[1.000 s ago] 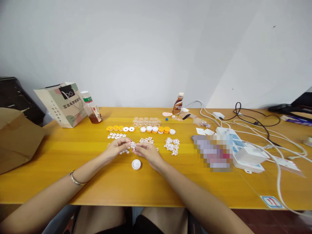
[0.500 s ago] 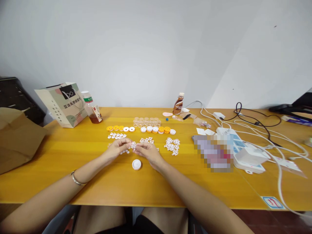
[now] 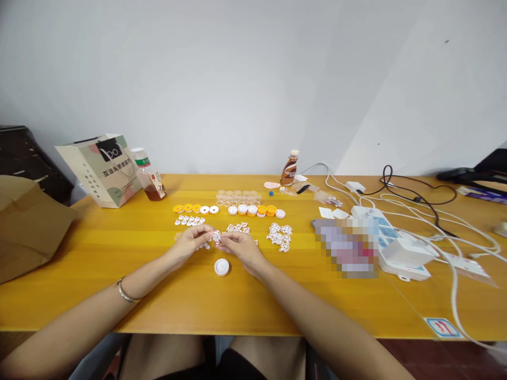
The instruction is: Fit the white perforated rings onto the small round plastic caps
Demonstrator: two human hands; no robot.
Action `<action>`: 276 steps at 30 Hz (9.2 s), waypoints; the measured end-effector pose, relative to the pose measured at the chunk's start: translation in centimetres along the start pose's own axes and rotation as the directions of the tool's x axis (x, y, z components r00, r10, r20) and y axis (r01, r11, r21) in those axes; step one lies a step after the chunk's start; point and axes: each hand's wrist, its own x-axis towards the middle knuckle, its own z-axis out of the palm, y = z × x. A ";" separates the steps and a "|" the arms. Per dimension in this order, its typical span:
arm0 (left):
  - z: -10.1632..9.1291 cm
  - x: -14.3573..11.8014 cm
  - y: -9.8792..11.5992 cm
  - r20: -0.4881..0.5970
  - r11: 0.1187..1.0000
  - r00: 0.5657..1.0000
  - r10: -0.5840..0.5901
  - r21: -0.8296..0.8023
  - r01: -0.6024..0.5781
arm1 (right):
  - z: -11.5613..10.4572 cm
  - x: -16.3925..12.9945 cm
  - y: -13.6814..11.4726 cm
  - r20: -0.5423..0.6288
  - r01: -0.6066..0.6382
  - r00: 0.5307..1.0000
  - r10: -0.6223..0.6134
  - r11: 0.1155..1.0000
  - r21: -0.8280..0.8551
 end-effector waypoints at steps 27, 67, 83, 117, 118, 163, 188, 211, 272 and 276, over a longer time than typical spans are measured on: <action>0.3 0.1 -0.3 -0.027 0.997 1.000 0.010 0.078 -0.008 | 0.0 0.1 0.3 -0.053 0.035 0.998 -0.037 0.998 -0.049; 0.1 0.0 -1.2 0.302 0.416 0.903 0.305 0.811 -0.412 | -1.7 1.1 -0.5 -0.213 0.096 0.976 -0.043 0.964 0.246; 0.0 -0.4 -0.9 0.347 0.300 0.889 0.300 0.850 -0.433 | -1.9 1.2 -0.5 -0.234 0.101 0.972 -0.036 0.956 0.275; -0.1 -0.3 -1.0 0.090 0.825 0.960 0.264 0.494 -0.273 | -2.0 1.2 -0.5 -0.208 0.076 0.978 -0.026 0.969 0.234; -0.1 -0.2 -1.1 0.063 0.834 0.960 0.273 0.482 -0.269 | -2.0 1.2 -0.5 -0.210 0.075 0.977 -0.026 0.970 0.231; -1.0 0.2 0.0 0.358 0.510 0.773 0.524 0.595 -0.621 | -1.0 0.2 -0.4 0.003 -0.045 0.999 0.045 0.995 0.084; 0.3 0.5 -1.3 0.028 0.675 0.832 0.554 0.571 -0.468 | -1.0 0.7 0.2 -0.064 -0.009 0.998 0.019 0.988 0.154; 0.3 0.4 -0.8 0.049 0.642 0.812 0.581 0.586 -0.495 | -1.0 0.9 0.1 0.001 -0.033 0.999 0.033 0.972 0.231; 0.1 -0.8 1.2 0.379 0.765 0.882 0.281 0.467 -0.444 | -1.5 -0.1 -0.4 0.420 0.458 0.888 -0.188 0.293 -0.839; 0.1 -0.6 0.9 0.374 0.774 0.880 0.292 0.448 -0.447 | -1.4 -0.1 -0.3 0.418 0.460 0.887 -0.194 0.299 -0.836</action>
